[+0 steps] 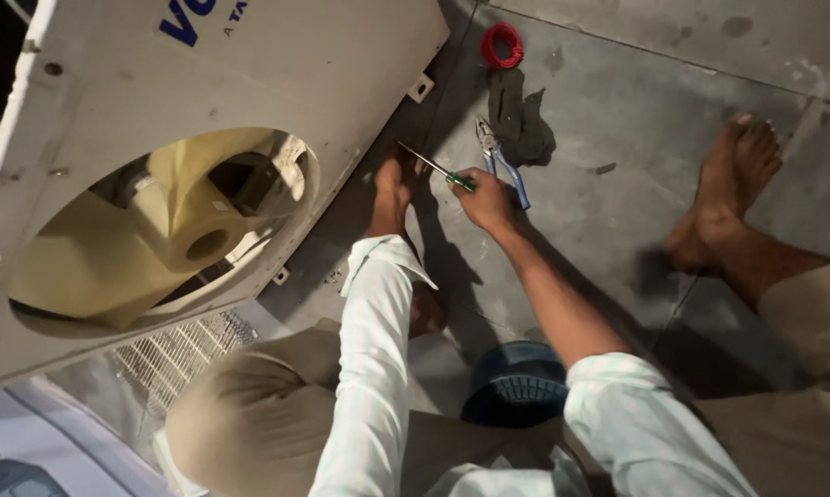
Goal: The person sits on the floor of a repair workshop and uses a screwdriver to unscrew screws from the fan housing panel of a Voltas air cooler, collecting the removed screws by hand and working around the unit on the floor.
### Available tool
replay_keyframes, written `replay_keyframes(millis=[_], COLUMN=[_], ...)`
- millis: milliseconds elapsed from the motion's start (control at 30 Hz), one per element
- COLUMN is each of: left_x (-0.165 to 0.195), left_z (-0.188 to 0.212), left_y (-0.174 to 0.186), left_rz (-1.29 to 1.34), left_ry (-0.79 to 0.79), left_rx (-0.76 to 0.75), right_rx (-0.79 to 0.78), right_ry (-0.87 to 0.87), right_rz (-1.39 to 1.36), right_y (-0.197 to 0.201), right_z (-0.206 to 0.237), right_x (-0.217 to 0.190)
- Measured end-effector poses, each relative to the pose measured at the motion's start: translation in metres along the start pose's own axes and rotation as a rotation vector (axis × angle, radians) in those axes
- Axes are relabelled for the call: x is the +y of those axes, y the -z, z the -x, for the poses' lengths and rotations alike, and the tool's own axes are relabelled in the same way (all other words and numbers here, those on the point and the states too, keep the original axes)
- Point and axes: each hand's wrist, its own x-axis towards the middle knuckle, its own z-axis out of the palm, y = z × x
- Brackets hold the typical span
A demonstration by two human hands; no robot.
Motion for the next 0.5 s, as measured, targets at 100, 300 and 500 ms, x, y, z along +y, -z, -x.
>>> replay_keyframes(millis=[100,300,500], left_x=[0.011,0.005,-0.026], left_z=[0.005,0.051,0.092], left_y=[0.003,-0.032,-0.073], left_rz=[-0.067,-0.113,-0.148], left_ry=[-0.061,-0.189,-0.222], left_rx=[0.051,0.114,0.110], right_rx=[0.018,-0.041,0.113], right_ry=[0.066,0.049,0.132], right_rz=[-0.091,0.021,-0.030], right_y=[-0.004,0.019,0.058], right_z=[-0.007,0.011,0.033], right_x=[-0.009,-0.020,-0.006])
